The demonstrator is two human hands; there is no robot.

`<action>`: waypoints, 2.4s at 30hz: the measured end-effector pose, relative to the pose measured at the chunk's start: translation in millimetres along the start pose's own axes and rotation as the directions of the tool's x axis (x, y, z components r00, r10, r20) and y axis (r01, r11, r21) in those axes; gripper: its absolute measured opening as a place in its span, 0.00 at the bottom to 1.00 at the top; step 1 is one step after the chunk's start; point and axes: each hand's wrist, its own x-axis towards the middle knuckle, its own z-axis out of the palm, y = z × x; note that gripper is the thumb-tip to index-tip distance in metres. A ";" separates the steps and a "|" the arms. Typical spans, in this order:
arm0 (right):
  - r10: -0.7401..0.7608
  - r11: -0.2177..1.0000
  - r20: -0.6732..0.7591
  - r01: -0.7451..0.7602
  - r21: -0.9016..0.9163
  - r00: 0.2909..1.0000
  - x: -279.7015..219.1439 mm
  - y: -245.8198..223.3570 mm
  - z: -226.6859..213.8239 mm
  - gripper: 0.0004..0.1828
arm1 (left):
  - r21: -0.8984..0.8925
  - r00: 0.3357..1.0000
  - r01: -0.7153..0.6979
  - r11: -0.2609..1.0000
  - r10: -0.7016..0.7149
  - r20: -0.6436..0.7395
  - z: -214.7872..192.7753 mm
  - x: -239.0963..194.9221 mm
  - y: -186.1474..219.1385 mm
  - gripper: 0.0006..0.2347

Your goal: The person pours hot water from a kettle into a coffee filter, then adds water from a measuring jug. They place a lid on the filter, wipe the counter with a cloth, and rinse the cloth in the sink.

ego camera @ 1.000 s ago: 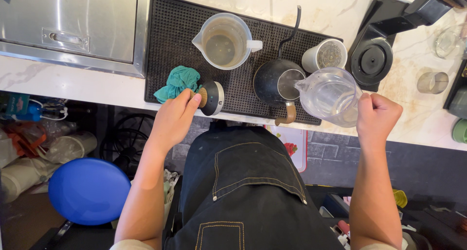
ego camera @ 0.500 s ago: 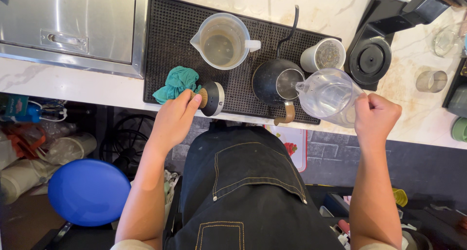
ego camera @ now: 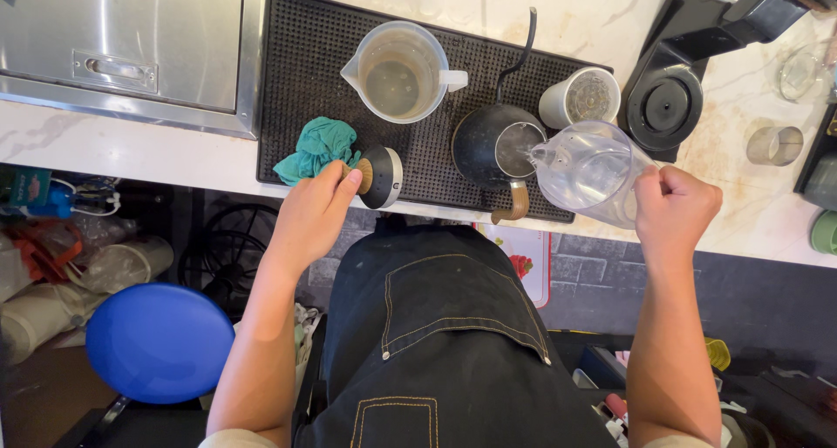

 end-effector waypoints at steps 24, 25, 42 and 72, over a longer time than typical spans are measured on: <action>0.217 0.592 -0.004 -0.128 0.795 0.976 -8.0 63.0 0.1 0.17 | -0.003 0.999 -0.046 0.999 0.046 -0.028 31.8 -1.3 25.4 0.16; 0.217 0.587 -0.002 -0.129 0.799 0.976 -9.9 63.6 -1.9 0.17 | -0.006 0.999 -0.046 0.999 0.046 -0.027 35.1 -1.9 28.7 0.15; 0.087 0.942 0.041 -0.096 0.321 0.995 0.8 34.1 8.3 0.25 | 0.015 0.998 -0.041 0.999 0.042 -0.036 58.5 -14.1 32.9 0.16; 0.148 0.935 0.035 -0.151 0.321 0.988 -5.8 38.5 1.9 0.24 | 0.161 0.999 -0.045 0.986 0.049 -0.024 52.3 -17.5 41.0 0.15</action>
